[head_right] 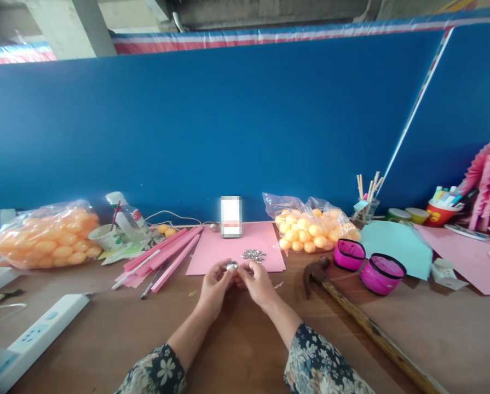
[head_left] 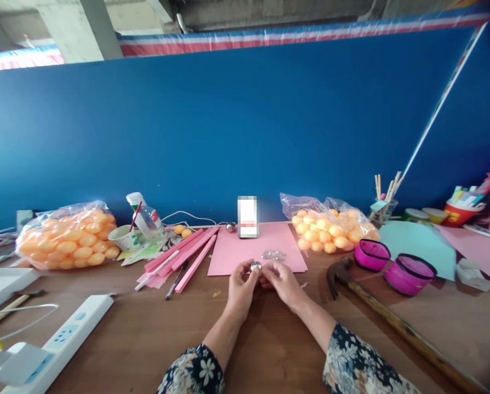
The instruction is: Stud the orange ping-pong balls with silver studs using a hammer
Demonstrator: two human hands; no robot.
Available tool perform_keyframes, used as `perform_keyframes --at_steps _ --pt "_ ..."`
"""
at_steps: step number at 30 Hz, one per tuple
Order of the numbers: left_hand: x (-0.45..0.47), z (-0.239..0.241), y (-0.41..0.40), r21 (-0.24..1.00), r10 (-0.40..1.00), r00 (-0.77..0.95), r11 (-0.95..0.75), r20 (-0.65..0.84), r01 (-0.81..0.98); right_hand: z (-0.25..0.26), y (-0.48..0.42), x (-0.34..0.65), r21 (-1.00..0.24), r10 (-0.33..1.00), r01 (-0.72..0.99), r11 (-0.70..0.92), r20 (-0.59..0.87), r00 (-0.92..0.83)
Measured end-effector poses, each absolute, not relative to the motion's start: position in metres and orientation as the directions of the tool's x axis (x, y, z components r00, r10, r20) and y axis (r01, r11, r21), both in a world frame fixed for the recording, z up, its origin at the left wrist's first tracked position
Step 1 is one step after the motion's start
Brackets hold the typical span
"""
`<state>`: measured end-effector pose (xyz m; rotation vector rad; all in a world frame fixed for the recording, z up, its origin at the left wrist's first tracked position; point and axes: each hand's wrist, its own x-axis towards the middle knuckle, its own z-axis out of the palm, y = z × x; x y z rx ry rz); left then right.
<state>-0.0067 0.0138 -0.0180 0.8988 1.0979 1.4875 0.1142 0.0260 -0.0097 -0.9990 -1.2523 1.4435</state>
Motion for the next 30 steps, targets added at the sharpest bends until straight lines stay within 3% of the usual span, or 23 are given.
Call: perform_keyframes --at_steps 8,16,30 --pt "-0.0062 -0.0157 0.0144 0.884 0.990 -0.111 0.024 -0.086 -0.466 -0.0139 0.0277 0.1158 -0.991 0.980 -0.132 0.002 0.028 -0.197" --pt "-0.0079 -0.0131 0.0120 0.873 0.994 -0.068 0.041 -0.084 -0.485 -0.0128 0.0260 0.1147 -0.992 0.972 -0.104 0.067 0.089 -0.219" --pt "-0.0073 -0.0121 0.0093 0.884 0.999 -0.015 0.027 -0.038 -0.466 -0.0099 0.0196 0.1138 -0.942 0.955 0.177 0.284 0.263 -0.135"
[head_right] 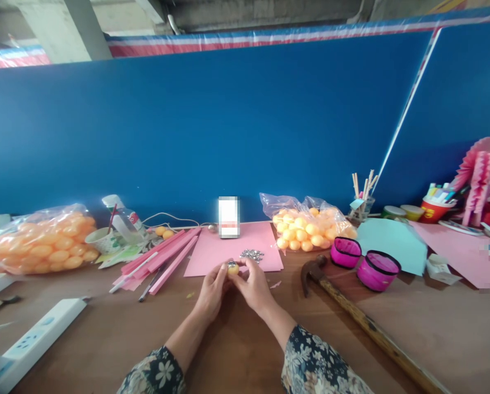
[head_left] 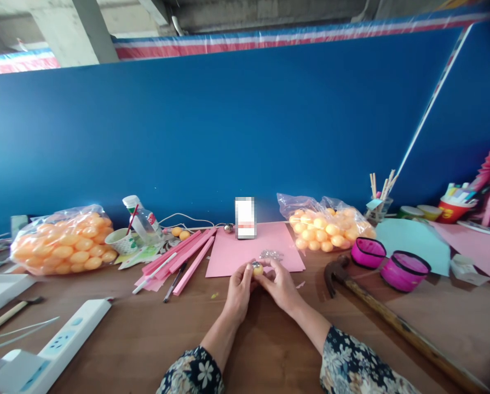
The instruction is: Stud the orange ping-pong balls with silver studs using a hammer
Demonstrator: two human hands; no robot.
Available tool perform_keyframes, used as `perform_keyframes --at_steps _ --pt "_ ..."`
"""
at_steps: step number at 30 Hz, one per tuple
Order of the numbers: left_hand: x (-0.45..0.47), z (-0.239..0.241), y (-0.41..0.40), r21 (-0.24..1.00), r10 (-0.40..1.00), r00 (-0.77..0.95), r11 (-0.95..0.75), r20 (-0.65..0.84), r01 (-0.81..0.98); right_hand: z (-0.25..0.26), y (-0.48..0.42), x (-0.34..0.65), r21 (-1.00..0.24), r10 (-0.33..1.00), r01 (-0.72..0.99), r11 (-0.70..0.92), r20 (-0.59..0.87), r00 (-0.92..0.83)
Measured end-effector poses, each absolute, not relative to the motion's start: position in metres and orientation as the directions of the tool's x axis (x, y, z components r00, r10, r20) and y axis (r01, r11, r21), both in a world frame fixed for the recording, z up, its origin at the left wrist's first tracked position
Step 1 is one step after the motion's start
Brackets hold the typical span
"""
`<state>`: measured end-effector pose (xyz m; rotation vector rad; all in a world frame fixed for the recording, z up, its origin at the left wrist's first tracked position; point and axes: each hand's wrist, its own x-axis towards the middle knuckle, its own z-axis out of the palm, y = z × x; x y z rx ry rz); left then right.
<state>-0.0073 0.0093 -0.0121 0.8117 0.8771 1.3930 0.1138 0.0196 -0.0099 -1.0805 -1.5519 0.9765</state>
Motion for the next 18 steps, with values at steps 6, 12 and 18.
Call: perform_keyframes --at_steps 6,12,18 --pt "-0.0084 -0.0131 0.0087 0.871 1.000 0.018 0.030 -0.024 -0.490 -0.0098 0.0186 0.1138 -0.914 0.943 0.237 0.328 0.303 -0.137" --pt "-0.0082 -0.0101 0.0094 0.870 0.999 -0.003 0.041 -0.049 -0.492 -0.0140 0.0206 0.1134 -0.901 0.935 0.256 0.351 0.323 -0.143" --pt "-0.0081 -0.0102 0.0091 0.863 0.998 -0.014 0.044 -0.059 -0.503 -0.0135 0.0190 0.1118 -0.865 0.908 0.281 0.416 0.381 -0.172"
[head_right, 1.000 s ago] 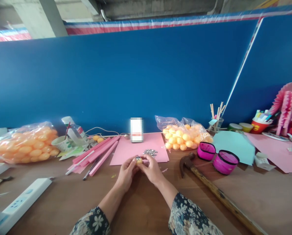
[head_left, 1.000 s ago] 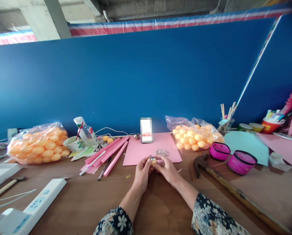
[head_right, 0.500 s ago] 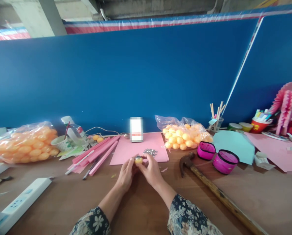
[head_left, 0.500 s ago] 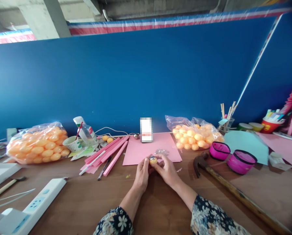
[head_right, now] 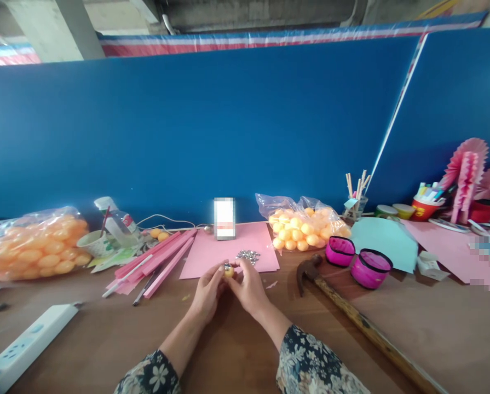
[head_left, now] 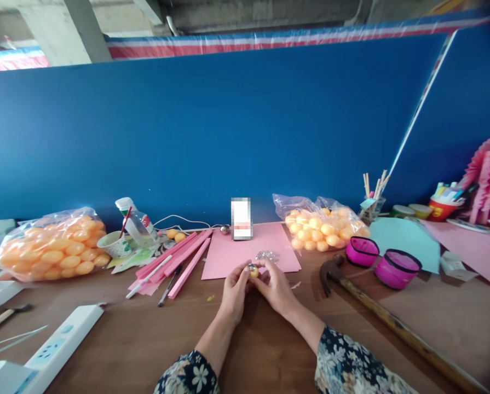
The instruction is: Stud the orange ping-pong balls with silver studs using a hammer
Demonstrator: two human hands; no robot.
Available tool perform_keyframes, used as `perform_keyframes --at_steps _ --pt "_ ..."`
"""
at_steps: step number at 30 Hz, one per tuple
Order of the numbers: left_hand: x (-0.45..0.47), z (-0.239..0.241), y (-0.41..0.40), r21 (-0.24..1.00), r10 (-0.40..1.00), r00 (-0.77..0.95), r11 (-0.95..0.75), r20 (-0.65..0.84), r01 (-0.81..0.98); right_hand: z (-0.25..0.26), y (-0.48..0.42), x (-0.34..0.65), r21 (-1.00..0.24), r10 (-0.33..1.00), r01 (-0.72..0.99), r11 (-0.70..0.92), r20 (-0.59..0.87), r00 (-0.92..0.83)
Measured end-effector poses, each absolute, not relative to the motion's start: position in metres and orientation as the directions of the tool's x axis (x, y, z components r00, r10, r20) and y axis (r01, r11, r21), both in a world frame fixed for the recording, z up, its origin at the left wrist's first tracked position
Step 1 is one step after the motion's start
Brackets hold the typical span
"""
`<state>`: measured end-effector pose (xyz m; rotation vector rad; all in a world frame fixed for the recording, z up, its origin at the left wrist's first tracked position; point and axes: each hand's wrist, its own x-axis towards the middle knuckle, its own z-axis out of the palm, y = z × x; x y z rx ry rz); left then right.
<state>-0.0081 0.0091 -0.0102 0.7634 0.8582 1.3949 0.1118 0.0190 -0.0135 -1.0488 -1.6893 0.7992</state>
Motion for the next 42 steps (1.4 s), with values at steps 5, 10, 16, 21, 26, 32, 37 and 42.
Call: perform_keyframes --at_steps 5,10,16,21,26,32,37,42 --pt "-0.008 -0.014 0.013 0.856 0.991 -0.099 0.024 -0.087 -0.516 -0.009 0.035 0.135 -0.730 0.872 0.482 0.485 0.447 -0.201" --pt "-0.007 -0.015 0.014 0.854 0.985 -0.135 0.021 -0.106 -0.520 -0.021 0.061 0.170 -0.526 0.857 0.799 0.291 0.515 0.027" --pt "-0.007 -0.014 0.011 0.849 0.984 -0.148 0.009 -0.103 -0.528 -0.022 0.061 0.167 -0.456 0.851 0.820 0.346 0.521 -0.069" --pt "-0.006 -0.013 0.012 0.845 0.981 -0.158 0.009 -0.110 -0.535 -0.012 0.049 0.159 -0.425 0.838 0.791 0.440 0.510 -0.192" --pt "-0.007 -0.016 0.013 0.834 0.982 -0.154 0.002 -0.105 -0.552 -0.014 0.043 0.155 -0.369 0.862 0.812 0.451 0.415 -0.290" --pt "-0.009 -0.016 0.012 0.813 0.991 -0.100 0.010 -0.084 -0.582 -0.017 0.044 0.156 -0.348 0.869 0.826 0.444 0.392 -0.302" --pt "-0.009 -0.012 0.010 0.798 0.992 -0.081 0.027 -0.094 -0.602 -0.014 0.042 0.155 -0.319 0.869 0.844 0.432 0.397 -0.295" --pt "-0.008 -0.012 0.010 0.781 0.990 -0.088 0.030 -0.108 -0.623 -0.014 0.041 0.153 -0.310 0.859 0.848 0.431 0.428 -0.280"
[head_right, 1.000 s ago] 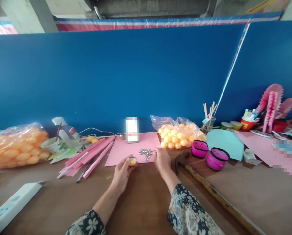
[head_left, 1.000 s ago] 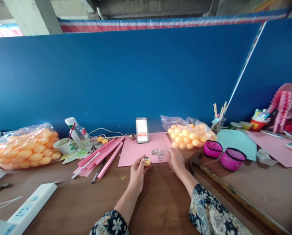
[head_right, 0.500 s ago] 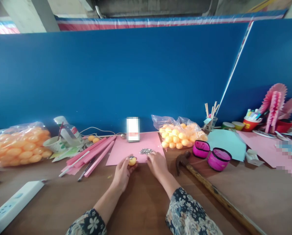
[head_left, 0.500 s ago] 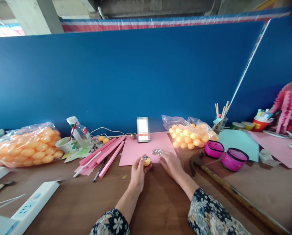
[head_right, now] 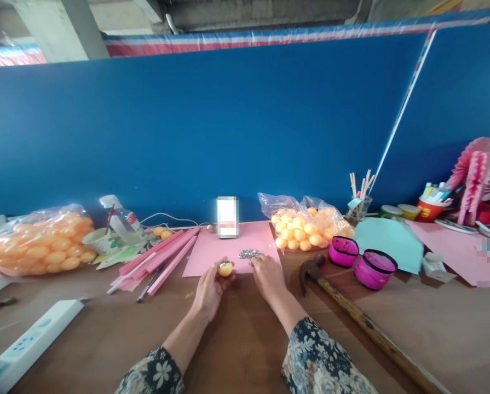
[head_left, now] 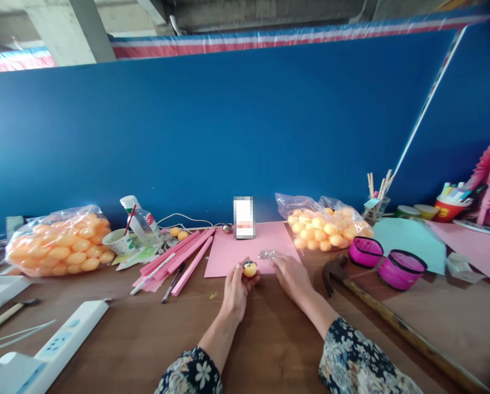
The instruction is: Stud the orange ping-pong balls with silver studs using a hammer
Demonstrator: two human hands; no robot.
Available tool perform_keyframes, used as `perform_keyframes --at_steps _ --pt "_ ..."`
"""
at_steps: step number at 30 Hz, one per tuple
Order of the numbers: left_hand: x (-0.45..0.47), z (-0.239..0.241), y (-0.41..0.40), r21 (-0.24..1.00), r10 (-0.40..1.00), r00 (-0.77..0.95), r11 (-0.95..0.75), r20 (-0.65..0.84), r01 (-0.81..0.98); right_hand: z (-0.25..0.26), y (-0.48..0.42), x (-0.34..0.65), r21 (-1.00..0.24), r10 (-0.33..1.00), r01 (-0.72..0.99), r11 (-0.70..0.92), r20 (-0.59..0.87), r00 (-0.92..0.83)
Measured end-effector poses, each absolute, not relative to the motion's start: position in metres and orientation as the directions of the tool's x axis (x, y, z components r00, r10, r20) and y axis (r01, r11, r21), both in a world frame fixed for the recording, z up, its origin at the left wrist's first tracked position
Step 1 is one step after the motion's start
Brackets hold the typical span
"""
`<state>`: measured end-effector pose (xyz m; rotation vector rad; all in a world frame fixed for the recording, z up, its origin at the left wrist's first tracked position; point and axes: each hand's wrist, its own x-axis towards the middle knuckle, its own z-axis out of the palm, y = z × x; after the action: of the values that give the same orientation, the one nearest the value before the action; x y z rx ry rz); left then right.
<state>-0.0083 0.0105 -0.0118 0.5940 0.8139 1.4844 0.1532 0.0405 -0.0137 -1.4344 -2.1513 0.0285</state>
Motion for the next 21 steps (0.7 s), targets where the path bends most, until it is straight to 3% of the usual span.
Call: perform_keyframes --at_steps 7,13,17,21 --pt "-0.008 -0.014 0.011 0.792 0.990 -0.102 0.014 -0.096 -0.611 -0.012 0.041 0.152 -0.317 0.874 0.863 0.395 0.420 -0.246" --pt "-0.008 -0.012 0.012 0.785 0.988 -0.108 0.017 -0.106 -0.620 -0.009 0.037 0.150 -0.392 0.868 0.830 0.397 0.453 -0.201" --pt "-0.008 -0.013 0.012 0.784 0.989 -0.105 0.020 -0.108 -0.621 -0.013 0.037 0.146 -0.519 0.859 0.750 0.410 0.497 -0.125" --pt "-0.009 -0.014 0.012 0.788 0.988 -0.108 0.017 -0.105 -0.615 -0.017 0.038 0.138 -0.733 0.866 0.514 0.446 0.498 -0.041"
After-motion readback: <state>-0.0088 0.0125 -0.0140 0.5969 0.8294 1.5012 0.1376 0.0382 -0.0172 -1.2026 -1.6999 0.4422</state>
